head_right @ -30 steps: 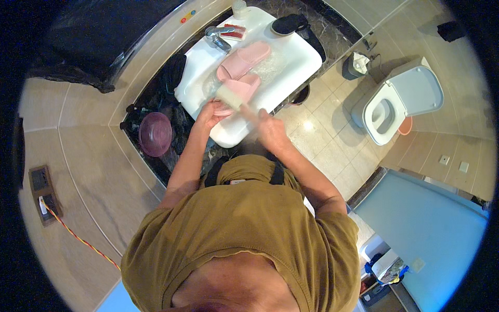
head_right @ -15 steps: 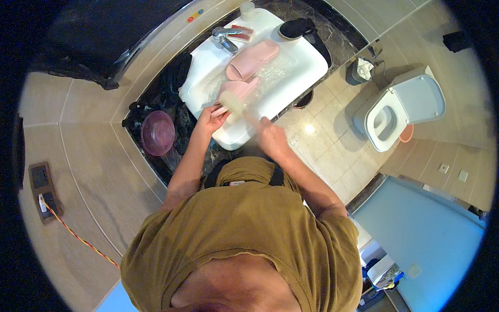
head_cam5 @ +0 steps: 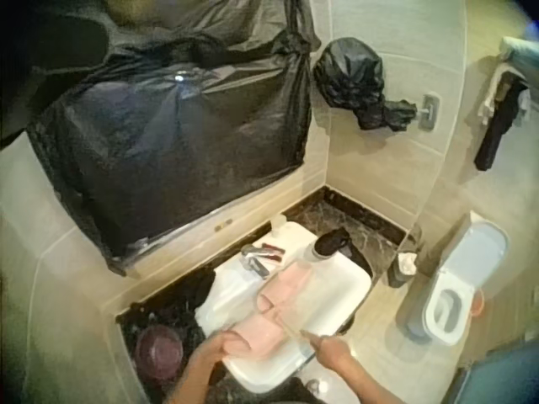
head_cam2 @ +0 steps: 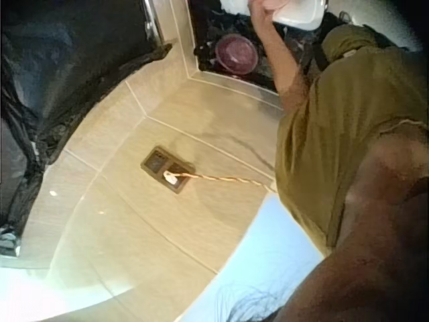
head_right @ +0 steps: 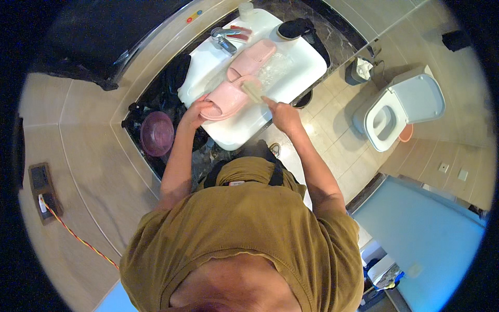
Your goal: The person washes a pair of pink slippers in a bathroom sink using a brush and running water, then dries them with a cloth. The person scrubs both the top and bottom surfaces of each slipper, rinses them, and wipes them dry before placing them on the counter.
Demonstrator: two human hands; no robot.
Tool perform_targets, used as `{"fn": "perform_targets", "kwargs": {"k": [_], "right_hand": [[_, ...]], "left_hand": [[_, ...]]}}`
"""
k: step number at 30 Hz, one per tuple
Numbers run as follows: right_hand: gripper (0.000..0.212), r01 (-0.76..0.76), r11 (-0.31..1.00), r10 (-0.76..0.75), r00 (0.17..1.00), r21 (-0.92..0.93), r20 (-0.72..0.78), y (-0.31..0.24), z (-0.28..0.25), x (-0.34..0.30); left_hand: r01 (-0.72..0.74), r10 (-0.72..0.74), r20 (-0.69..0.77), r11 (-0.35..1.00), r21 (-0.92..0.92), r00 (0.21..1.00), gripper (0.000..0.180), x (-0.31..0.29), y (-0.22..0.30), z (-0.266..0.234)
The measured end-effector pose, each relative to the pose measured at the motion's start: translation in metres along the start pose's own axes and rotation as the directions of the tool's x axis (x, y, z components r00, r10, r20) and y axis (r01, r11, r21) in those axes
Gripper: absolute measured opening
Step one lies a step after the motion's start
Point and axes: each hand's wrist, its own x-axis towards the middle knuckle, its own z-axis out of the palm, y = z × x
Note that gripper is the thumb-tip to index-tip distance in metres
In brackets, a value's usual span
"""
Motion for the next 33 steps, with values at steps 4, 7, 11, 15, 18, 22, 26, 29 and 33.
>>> {"fn": "perform_targets", "kwargs": {"k": [4, 7, 11, 15, 18, 22, 26, 29, 33], "right_hand": [[0.043, 0.035, 0.990, -0.036, 0.999, 0.137, 0.006, -0.008, 0.007, -0.012], [0.043, -0.010, 0.978, 0.010, 1.000, 0.207, 0.002, -0.006, 0.015, -0.013], [0.043, -0.085, 0.949, 0.066, 0.995, 0.304, 0.070, -0.007, 0.024, -0.016], [0.045, -0.047, 0.916, 0.022, 0.997, 0.398, 0.068, -0.020, 0.026, -0.023], [0.048, 0.155, 0.907, -0.134, 0.988, 0.392, -0.081, -0.029, 0.033, -0.029], [0.049, 0.380, 0.885, -0.316, 0.915, 0.270, -0.252, -0.054, 0.024, -0.029], [0.053, 0.245, 0.959, -0.211, 0.953, 0.140, -0.219, -0.072, 0.019, -0.022], [0.057, 0.191, 0.982, -0.181, 0.947, 0.014, -0.266, -0.070, 0.024, -0.011], [0.062, 0.112, 0.975, -0.159, 0.956, -0.193, -0.246, -0.040, 0.024, -0.006]], "left_hand": [[-0.039, 0.033, 0.058, 0.995, 0.091, 0.998, 0.060, -0.009, 0.020, 0.011], [-0.085, 0.083, 0.038, 0.996, 0.035, 0.996, 0.066, -0.015, 0.017, 0.015], [-0.200, 0.201, 0.052, 0.979, -0.026, 0.978, 0.068, -0.026, 0.007, 0.032], [-0.504, 0.517, 0.034, 0.815, 0.287, 0.855, 0.056, -0.010, -0.015, 0.028], [-0.469, 0.489, -0.110, 0.867, 0.168, 0.865, 0.052, 0.000, -0.008, 0.026], [-0.421, 0.419, -0.043, 0.898, -0.131, 0.907, 0.058, 0.005, 0.000, 0.002], [-0.415, 0.433, -0.077, 0.776, -0.475, 0.898, 0.067, 0.002, 0.002, 0.026], [-0.374, 0.459, 0.008, 0.734, -0.567, 0.889, 0.068, 0.001, 0.009, 0.038], [-0.434, 0.476, -0.031, 0.770, -0.467, 0.879, 0.063, -0.001, 0.018, 0.039]]}}
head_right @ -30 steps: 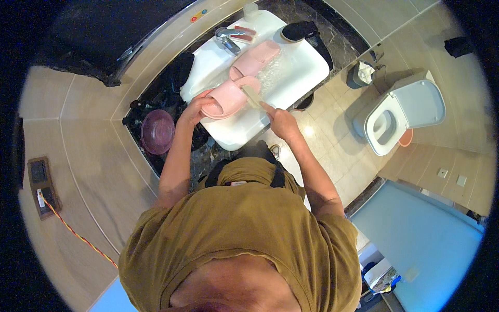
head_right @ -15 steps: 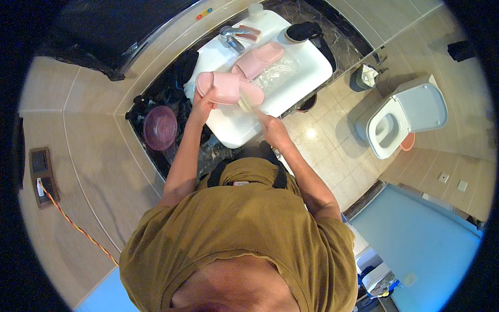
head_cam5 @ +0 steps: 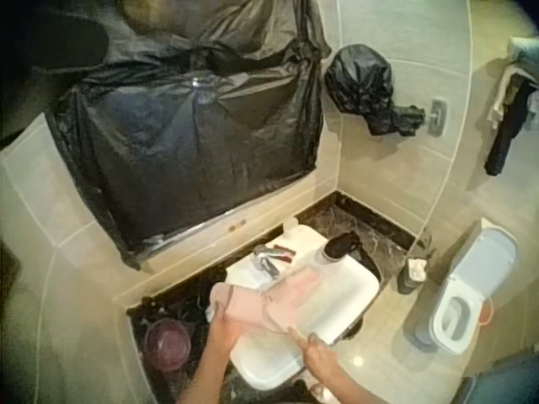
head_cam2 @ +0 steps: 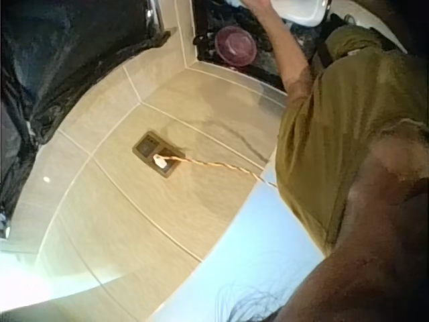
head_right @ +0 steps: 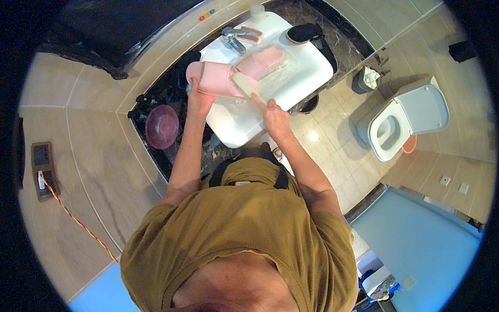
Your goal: The person washes a pair of pink slippers in a bathroom sink using a brush and running water, then dries them with a cloth. The person scrubs both the top and bottom surfaces of each slipper, rinses them, and wipes them dry before placing them on the counter.
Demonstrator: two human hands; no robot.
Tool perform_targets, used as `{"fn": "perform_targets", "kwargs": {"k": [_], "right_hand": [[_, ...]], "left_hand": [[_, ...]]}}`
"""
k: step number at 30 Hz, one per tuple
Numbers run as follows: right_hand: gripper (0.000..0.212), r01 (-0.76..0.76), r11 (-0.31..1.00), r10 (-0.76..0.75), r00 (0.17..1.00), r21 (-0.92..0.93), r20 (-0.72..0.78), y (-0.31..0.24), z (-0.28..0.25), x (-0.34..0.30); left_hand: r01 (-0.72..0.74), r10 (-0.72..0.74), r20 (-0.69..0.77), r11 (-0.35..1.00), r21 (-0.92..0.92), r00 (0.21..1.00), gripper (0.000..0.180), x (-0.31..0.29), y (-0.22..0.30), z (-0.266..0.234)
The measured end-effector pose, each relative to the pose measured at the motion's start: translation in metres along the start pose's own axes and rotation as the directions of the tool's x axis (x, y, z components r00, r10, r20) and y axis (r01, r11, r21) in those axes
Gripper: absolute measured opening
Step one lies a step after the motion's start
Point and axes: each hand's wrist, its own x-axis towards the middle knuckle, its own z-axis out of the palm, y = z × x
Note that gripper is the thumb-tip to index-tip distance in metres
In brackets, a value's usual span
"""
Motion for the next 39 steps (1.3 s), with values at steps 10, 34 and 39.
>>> {"fn": "perform_targets", "kwargs": {"k": [10, 34, 39], "right_hand": [[0.071, 0.200, 0.979, -0.198, 0.978, 0.032, -0.066, 0.000, -0.018, 0.014], [0.063, -0.003, 0.998, 0.010, 0.994, 0.070, -0.104, -0.029, -0.040, 0.037], [0.051, -0.184, 0.971, 0.184, 0.983, 0.154, 0.020, 0.033, 0.012, 0.069]], "left_hand": [[-0.033, 0.029, -0.060, 0.998, -0.060, 0.998, 0.063, -0.004, 0.013, -0.005], [-0.066, 0.052, 0.050, 0.934, 0.351, 0.997, 0.047, 0.004, -0.026, 0.024], [-0.113, 0.148, -0.095, 0.947, 0.300, 0.984, 0.048, -0.003, -0.028, 0.021]]}}
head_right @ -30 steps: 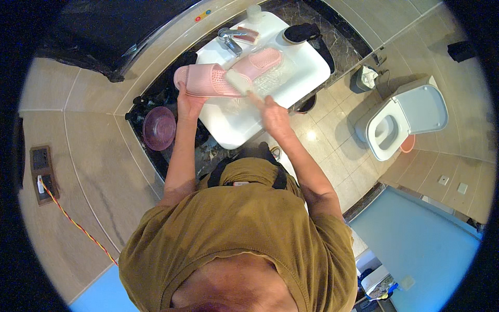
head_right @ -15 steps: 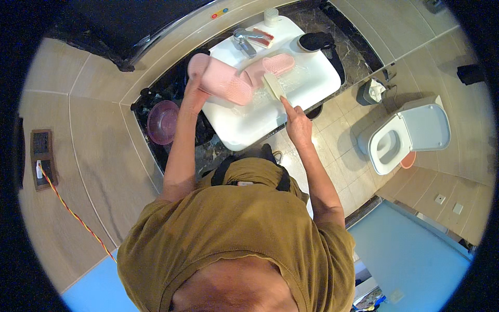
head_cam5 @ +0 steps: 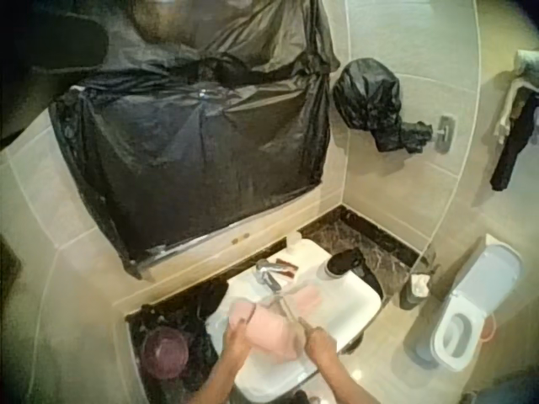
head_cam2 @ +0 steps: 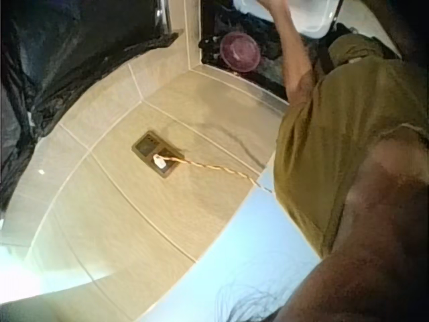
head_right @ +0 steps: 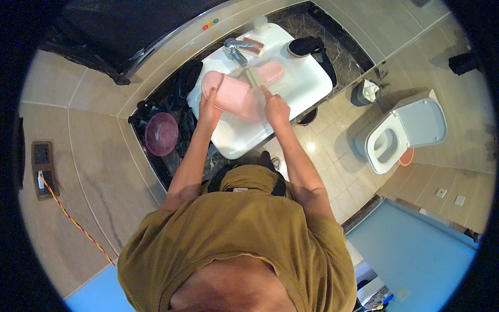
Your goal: The person washes a pair of pink slippers in a bathroom sink using a brush and running water, then dries them with a cloth. The person scrubs both the top and bottom surfaces of each slipper, rinses them, and wipes them dry before placing them on the counter.
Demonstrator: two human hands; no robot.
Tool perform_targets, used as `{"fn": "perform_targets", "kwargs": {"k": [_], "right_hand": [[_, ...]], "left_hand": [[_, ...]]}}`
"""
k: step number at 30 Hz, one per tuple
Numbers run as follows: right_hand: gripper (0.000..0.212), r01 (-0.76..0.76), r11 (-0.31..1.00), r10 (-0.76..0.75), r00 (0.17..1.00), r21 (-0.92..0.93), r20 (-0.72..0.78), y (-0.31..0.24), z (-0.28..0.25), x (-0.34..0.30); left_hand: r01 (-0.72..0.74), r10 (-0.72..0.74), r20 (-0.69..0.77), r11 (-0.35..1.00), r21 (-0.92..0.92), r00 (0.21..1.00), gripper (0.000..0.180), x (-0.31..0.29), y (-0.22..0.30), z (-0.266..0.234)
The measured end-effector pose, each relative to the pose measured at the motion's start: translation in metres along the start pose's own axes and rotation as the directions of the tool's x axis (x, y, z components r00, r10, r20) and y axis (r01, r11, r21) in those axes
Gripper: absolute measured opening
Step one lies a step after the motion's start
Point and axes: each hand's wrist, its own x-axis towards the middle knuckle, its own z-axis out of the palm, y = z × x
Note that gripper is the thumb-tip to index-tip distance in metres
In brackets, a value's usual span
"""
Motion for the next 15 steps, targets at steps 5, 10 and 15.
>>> {"fn": "perform_targets", "kwargs": {"k": [5, 10, 15], "right_hand": [[0.042, -0.060, 0.989, 0.060, 0.998, 0.137, 0.002, 0.010, -0.010, -0.019], [0.040, -0.116, 0.984, 0.105, 0.990, 0.138, 0.089, 0.028, 0.000, -0.039], [0.038, -0.075, 0.988, 0.078, 0.997, 0.133, -0.018, 0.027, 0.009, -0.035]], "left_hand": [[-0.195, 0.197, -0.070, 0.980, 0.034, 0.978, 0.054, 0.001, 0.020, -0.032], [-0.012, -0.008, -0.239, 0.996, -0.083, 0.971, 0.047, -0.027, 0.020, -0.080], [-0.040, 0.001, -0.294, 0.991, -0.127, 0.956, 0.044, -0.048, 0.003, -0.102]]}}
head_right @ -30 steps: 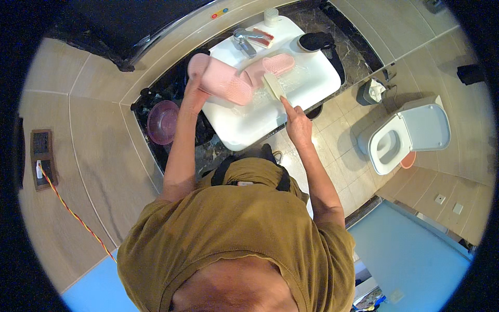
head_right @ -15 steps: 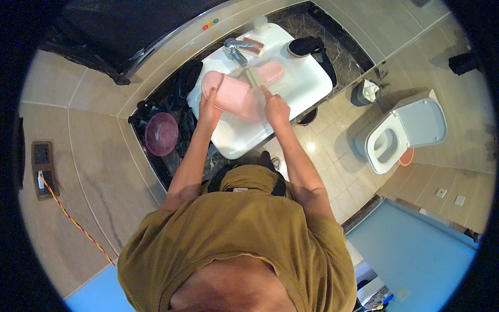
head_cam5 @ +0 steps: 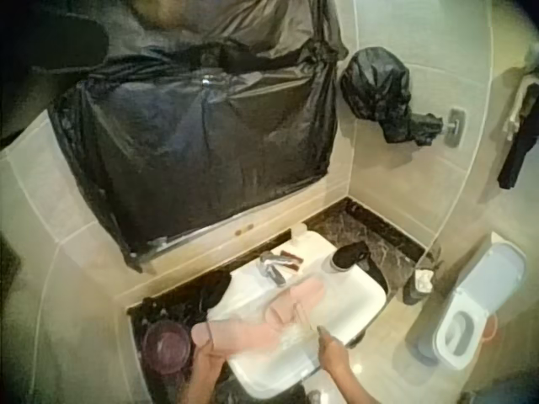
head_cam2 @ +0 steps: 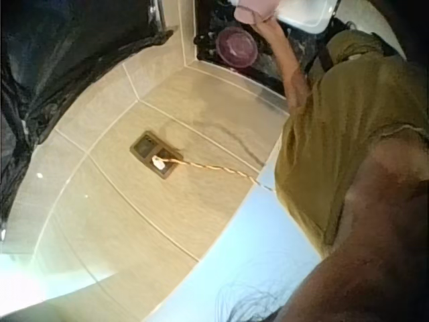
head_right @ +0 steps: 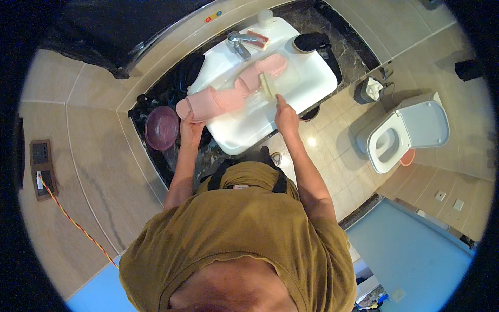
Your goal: The person washes a pair of pink slippers in a bathroom sink using a brush and running water, then dries them with a cloth. The person scrubs both the top and bottom surfaces of each slipper, rinses them, and wipes them dry before placing them on the counter.
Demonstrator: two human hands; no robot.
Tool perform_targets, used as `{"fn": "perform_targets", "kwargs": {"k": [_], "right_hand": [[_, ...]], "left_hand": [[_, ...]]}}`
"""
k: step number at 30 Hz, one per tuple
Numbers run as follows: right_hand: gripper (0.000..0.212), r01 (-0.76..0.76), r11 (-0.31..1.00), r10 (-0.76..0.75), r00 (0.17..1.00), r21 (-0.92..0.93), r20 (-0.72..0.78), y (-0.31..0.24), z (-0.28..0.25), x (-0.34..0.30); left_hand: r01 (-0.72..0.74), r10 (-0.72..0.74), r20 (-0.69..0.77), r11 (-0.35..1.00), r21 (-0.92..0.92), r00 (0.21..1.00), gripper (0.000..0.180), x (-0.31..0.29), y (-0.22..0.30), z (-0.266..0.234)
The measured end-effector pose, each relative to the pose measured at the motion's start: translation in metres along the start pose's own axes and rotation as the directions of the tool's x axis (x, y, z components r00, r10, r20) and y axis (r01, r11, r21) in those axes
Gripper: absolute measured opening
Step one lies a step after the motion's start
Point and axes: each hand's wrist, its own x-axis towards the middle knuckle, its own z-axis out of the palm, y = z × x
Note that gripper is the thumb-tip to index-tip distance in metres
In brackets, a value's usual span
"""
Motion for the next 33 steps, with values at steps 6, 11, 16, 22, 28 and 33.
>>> {"fn": "perform_targets", "kwargs": {"k": [6, 11, 16, 22, 28, 33], "right_hand": [[0.037, -0.066, 0.988, 0.068, 0.998, -0.143, 0.009, 0.007, -0.010, 0.054], [0.036, 0.018, 0.991, 0.010, 0.979, -0.135, 0.201, 0.006, -0.013, 0.089], [0.038, -0.012, 0.997, 0.040, 0.909, -0.071, 0.415, 0.032, 0.002, 0.095], [0.037, 0.009, 0.999, -0.026, 0.839, 0.033, 0.544, 0.026, 0.004, 0.085], [0.037, 0.123, 0.992, -0.093, 0.833, -0.019, 0.545, 0.020, 0.002, 0.070], [0.035, 0.064, 0.997, -0.032, 0.788, -0.030, 0.615, 0.001, -0.009, 0.061]], "left_hand": [[-0.088, 0.102, 0.077, 0.981, -0.174, 0.992, 0.046, 0.006, 0.021, 0.012], [-0.067, 0.056, -0.043, 0.942, -0.329, 0.997, 0.045, 0.036, 0.007, 0.006], [-0.123, 0.108, -0.099, 0.981, -0.152, 0.989, 0.050, 0.044, -0.002, -0.006], [0.041, 0.235, -0.475, 0.864, 0.502, 0.848, 0.059, 0.045, 0.011, -0.037], [-0.368, 0.737, 0.348, -0.144, 0.919, 0.580, 0.053, -0.003, 0.036, 0.029], [-0.713, 0.055, 0.725, -0.147, 0.686, 0.686, 0.066, 0.002, -0.012, 0.048]]}}
